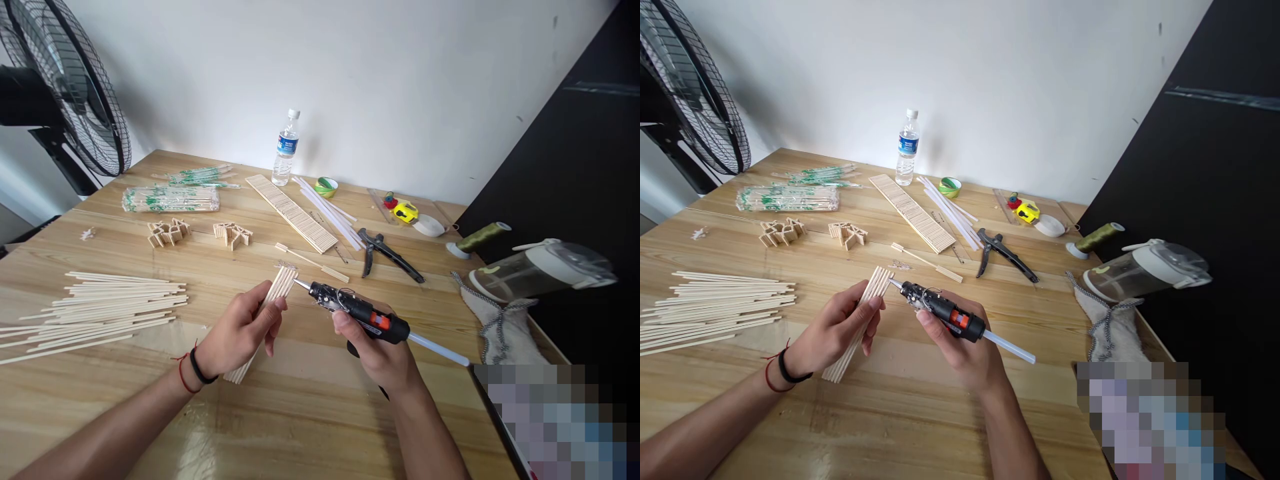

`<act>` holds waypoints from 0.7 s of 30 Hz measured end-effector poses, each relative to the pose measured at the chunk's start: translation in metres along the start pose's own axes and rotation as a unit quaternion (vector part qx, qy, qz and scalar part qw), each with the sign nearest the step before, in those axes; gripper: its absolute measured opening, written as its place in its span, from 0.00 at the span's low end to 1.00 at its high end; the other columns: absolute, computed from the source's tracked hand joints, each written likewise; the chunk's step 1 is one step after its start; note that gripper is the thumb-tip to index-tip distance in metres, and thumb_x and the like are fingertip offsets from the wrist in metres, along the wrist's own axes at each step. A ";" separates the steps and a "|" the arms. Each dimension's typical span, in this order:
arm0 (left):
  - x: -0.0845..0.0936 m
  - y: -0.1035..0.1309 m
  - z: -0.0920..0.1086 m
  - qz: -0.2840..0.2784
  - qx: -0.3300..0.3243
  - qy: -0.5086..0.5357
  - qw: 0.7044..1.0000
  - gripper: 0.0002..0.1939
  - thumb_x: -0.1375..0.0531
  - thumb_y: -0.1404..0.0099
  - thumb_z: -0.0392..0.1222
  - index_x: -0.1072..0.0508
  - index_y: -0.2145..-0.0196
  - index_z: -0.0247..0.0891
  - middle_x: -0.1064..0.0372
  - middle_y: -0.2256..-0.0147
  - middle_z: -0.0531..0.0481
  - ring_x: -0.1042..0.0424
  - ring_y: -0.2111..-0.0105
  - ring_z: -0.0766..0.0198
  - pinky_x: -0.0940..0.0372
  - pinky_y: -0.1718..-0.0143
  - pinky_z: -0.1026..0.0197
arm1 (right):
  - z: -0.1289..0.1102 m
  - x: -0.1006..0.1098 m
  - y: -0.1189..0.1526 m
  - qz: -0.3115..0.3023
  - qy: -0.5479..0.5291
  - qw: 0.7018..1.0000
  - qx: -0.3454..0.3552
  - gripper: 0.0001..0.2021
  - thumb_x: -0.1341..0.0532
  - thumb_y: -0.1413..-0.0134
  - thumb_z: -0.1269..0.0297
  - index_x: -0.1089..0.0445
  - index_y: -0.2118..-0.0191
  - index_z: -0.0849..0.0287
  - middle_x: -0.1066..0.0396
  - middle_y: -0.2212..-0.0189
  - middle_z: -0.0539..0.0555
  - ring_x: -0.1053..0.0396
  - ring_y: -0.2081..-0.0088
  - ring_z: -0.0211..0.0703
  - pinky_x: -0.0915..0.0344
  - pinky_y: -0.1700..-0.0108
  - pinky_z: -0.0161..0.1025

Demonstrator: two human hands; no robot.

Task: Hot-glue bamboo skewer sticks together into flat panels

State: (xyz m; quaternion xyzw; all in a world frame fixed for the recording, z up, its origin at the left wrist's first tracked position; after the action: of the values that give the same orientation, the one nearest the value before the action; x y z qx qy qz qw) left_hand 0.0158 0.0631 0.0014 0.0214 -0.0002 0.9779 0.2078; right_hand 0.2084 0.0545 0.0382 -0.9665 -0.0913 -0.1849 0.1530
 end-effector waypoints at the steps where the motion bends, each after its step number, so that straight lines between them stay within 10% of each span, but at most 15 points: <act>1: 0.000 0.000 0.000 0.000 0.001 -0.003 1.000 0.20 0.46 0.22 0.58 0.36 0.66 0.40 0.35 0.75 0.58 0.31 0.81 0.69 0.34 0.78 0.66 | 0.000 0.000 0.000 0.001 -0.001 1.000 0.000 0.21 0.39 0.31 0.51 0.37 0.74 0.54 0.43 0.79 0.45 0.46 0.77 0.38 0.48 0.74 0.38; 21: 0.003 0.003 0.006 0.019 -0.026 -0.104 0.994 0.20 0.49 0.20 0.56 0.37 0.68 0.41 0.36 0.78 0.59 0.34 0.80 0.69 0.39 0.74 0.64 | 0.001 0.004 0.000 0.034 -0.003 0.999 -0.007 0.20 0.37 0.33 0.51 0.35 0.74 0.54 0.41 0.80 0.45 0.44 0.77 0.38 0.46 0.74 0.38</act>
State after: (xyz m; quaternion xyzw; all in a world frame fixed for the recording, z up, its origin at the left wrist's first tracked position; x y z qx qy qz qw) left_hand 0.0123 0.0617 0.0076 0.1179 -0.0479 0.9739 0.1882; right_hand 0.2118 0.0554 0.0392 -0.9708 -0.0572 -0.1769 0.1518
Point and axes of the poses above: each hand's wrist, its own y-axis away from the middle knuckle, its own x-axis out of the back of the hand, z = x × y, the point moved 6 cm from there along -y, towards the middle knuckle
